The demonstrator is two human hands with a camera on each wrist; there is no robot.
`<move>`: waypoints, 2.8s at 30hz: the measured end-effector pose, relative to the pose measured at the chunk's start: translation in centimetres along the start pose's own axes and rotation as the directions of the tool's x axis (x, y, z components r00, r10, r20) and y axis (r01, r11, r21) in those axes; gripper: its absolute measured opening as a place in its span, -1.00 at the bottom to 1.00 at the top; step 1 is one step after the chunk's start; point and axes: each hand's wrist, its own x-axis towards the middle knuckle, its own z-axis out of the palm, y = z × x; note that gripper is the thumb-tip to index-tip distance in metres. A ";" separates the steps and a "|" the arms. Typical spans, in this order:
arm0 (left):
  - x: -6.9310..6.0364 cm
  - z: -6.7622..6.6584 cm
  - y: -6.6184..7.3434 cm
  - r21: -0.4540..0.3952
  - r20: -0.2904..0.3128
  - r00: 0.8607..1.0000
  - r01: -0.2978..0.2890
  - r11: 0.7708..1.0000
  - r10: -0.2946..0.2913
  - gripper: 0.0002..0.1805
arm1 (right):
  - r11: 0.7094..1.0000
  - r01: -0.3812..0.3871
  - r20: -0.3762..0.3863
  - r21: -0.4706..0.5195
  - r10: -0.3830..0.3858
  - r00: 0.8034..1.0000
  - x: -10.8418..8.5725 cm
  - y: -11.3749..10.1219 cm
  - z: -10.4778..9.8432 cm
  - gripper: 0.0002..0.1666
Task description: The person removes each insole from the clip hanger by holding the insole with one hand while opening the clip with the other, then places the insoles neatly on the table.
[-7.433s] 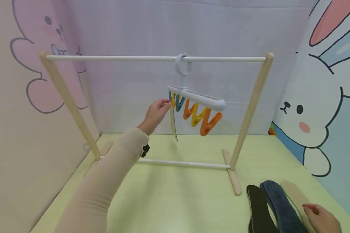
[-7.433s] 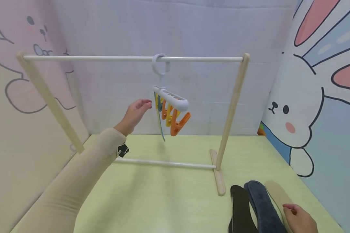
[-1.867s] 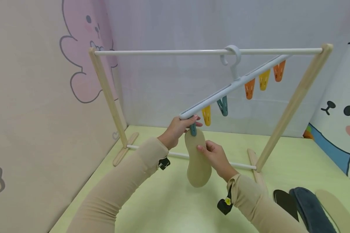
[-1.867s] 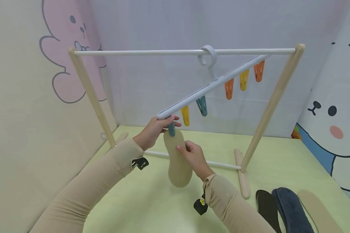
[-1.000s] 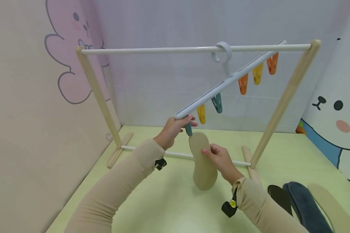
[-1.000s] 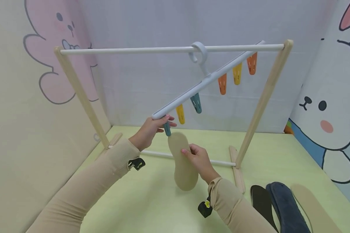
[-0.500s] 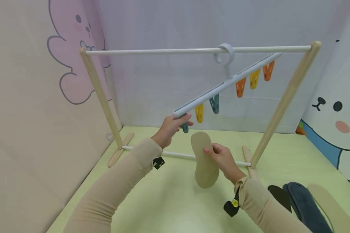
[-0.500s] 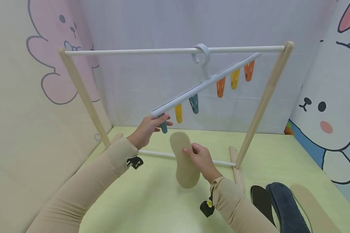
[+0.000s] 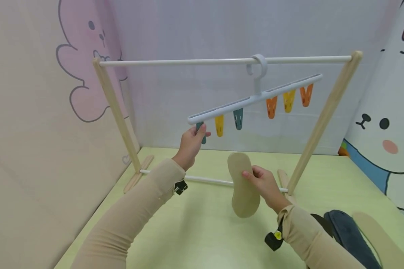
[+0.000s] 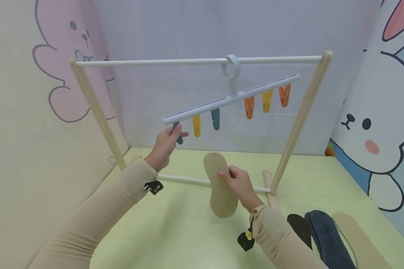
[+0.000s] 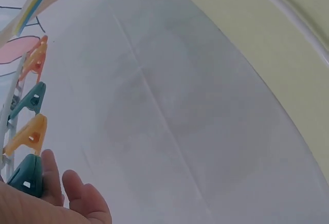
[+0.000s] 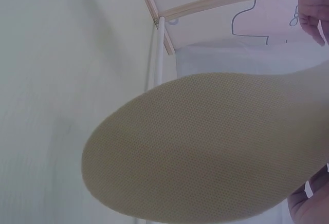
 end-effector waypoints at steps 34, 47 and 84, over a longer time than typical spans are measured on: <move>1.3 -2.0 -0.4 -0.001 -0.121 0.990 -0.072 0.997 0.072 -0.83 | 0.996 -0.034 0.000 -0.080 0.034 0.999 -0.4 1.5 -3.9 -0.58; 1.6 -2.3 -0.8 0.017 -0.095 0.995 -0.039 0.999 0.041 -0.79 | 0.969 -0.245 0.088 -0.037 0.248 0.965 -1.2 2.1 -5.9 -0.53; 1.6 -2.5 -0.8 0.043 -0.071 0.997 -0.002 0.999 0.005 -0.74 | 0.889 -0.390 0.186 -0.238 0.436 0.881 -2.9 3.0 -11.5 -0.50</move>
